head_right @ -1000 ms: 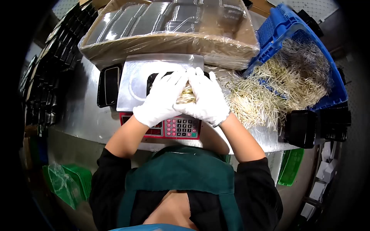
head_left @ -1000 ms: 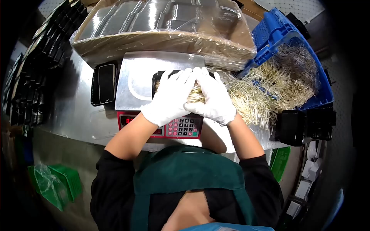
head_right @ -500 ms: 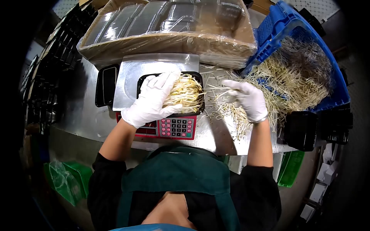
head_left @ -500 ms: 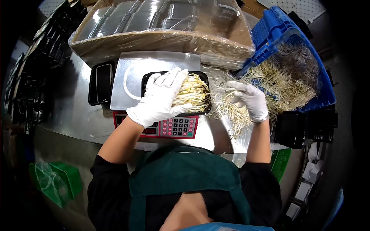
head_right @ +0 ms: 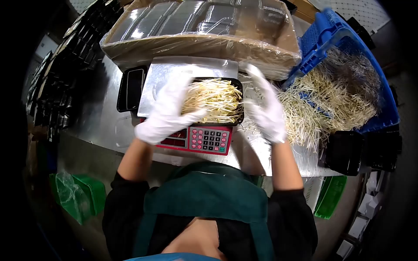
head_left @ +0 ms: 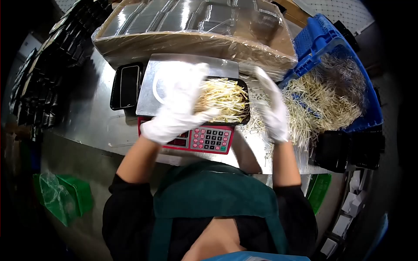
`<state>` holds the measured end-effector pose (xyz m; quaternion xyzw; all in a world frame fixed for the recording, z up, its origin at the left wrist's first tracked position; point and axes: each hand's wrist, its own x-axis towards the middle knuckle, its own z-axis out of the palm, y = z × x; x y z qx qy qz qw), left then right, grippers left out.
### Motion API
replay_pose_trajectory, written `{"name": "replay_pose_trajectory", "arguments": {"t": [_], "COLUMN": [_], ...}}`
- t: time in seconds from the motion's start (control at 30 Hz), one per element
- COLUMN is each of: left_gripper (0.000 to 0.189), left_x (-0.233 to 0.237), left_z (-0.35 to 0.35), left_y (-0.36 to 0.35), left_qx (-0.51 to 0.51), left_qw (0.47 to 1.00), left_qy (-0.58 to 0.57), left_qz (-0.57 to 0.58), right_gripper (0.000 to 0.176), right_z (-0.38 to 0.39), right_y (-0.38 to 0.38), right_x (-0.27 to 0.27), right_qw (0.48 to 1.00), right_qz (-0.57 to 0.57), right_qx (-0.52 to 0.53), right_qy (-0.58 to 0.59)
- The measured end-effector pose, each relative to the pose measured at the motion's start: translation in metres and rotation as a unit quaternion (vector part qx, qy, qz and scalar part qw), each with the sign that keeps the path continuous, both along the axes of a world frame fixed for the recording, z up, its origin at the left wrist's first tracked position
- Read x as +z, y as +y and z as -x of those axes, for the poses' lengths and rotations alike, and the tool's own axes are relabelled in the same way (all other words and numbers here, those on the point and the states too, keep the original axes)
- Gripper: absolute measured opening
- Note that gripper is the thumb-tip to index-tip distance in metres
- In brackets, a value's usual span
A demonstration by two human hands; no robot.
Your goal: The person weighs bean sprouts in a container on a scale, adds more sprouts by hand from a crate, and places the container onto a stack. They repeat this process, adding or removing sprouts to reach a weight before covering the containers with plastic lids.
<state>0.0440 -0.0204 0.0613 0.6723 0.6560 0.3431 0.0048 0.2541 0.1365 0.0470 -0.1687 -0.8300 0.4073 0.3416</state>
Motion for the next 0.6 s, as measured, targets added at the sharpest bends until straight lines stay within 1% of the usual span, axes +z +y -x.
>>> {"name": "replay_pose_trajectory", "arguments": {"t": [0.03, 0.07, 0.1, 0.13, 0.17, 0.2, 0.23, 0.27, 0.3, 0.37, 0.4, 0.43, 0.47, 0.5, 0.53, 0.57, 0.6], "left_gripper": [0.081, 0.084, 0.077, 0.071, 0.066, 0.054, 0.054, 0.055, 0.057, 0.064, 0.074, 0.089, 0.097, 0.105, 0.11, 0.116, 0.122], "left_x": [-0.007, -0.016, -0.026, -0.026, -0.025, -0.023, -0.025, -0.022, -0.017, -0.018, -0.018, -0.02, -0.017, -0.011, -0.007, -0.001, 0.01], "left_z": [-0.007, -0.012, -0.012, -0.011, -0.01, -0.013, -0.012, -0.011, -0.011, -0.009, -0.007, -0.006, -0.004, -0.005, -0.006, -0.008, -0.007], "left_y": [0.016, 0.026, 0.028, 0.028, 0.025, 0.017, 0.016, 0.018, 0.018, 0.022, 0.021, 0.022, 0.025, 0.025, 0.023, 0.022, 0.018], "left_qx": [-0.02, -0.01, -0.001, -0.008, -0.015, -0.012, -0.013, -0.02, -0.029, -0.009, -0.006, 0.012, 0.011, 0.011, 0.01, 0.01, -0.006], "left_qw": [0.996, 0.994, 0.994, 0.995, 0.994, 0.997, 0.998, 0.997, 0.995, 0.995, 0.995, 0.992, 0.992, 0.992, 0.992, 0.991, 0.989], "left_qy": [0.074, 0.099, 0.096, 0.1, 0.104, 0.071, 0.059, 0.055, 0.049, 0.019, 0.073, 0.096, 0.091, 0.082, 0.078, 0.075, 0.065], "left_qz": [-0.035, -0.037, -0.047, -0.003, 0.041, 0.003, 0.021, 0.048, 0.079, 0.1, 0.074, 0.076, 0.084, 0.095, 0.103, 0.109, 0.133], "right_gripper": [0.071, 0.067, 0.06, 0.055, 0.056, 0.056, 0.057, 0.055, 0.055, 0.05, 0.044, 0.037, 0.033, 0.035, 0.041, 0.045, 0.046], "right_z": [0.027, 0.047, 0.06, 0.072, 0.072, 0.071, 0.072, 0.073, 0.072, 0.077, 0.08, 0.081, 0.091, 0.105, 0.116, 0.126, 0.13], "right_y": [-0.001, -0.01, -0.031, -0.037, -0.049, -0.051, -0.048, -0.042, -0.038, -0.022, -0.011, 0.005, 0.031, 0.048, 0.081, 0.111, 0.129], "right_x": [0.0, -0.005, 0.021, 0.009, -0.005, -0.015, -0.019, -0.017, -0.002, 0.047, 0.054, 0.05, 0.048, 0.07, 0.057, 0.046, 0.036], "right_qw": [0.998, 0.994, 0.992, 0.982, 0.967, 0.971, 0.974, 0.967, 0.966, 0.92, 0.928, 0.957, 0.964, 0.974, 0.985, 0.964, 0.961], "right_qz": [-0.05, -0.091, -0.024, -0.086, -0.149, -0.148, -0.146, -0.151, -0.148, -0.142, -0.158, -0.182, -0.15, 0.033, -0.026, -0.153, -0.017], "right_qx": [0.037, -0.002, 0.024, 0.036, -0.04, -0.012, 0.015, 0.015, 0.014, 0.106, 0.032, -0.056, -0.138, -0.161, -0.164, -0.193, -0.169], "right_qy": [0.006, -0.057, -0.121, -0.162, -0.201, -0.187, -0.175, -0.206, -0.21, -0.349, -0.335, -0.217, -0.169, -0.157, -0.056, -0.102, -0.219]}}
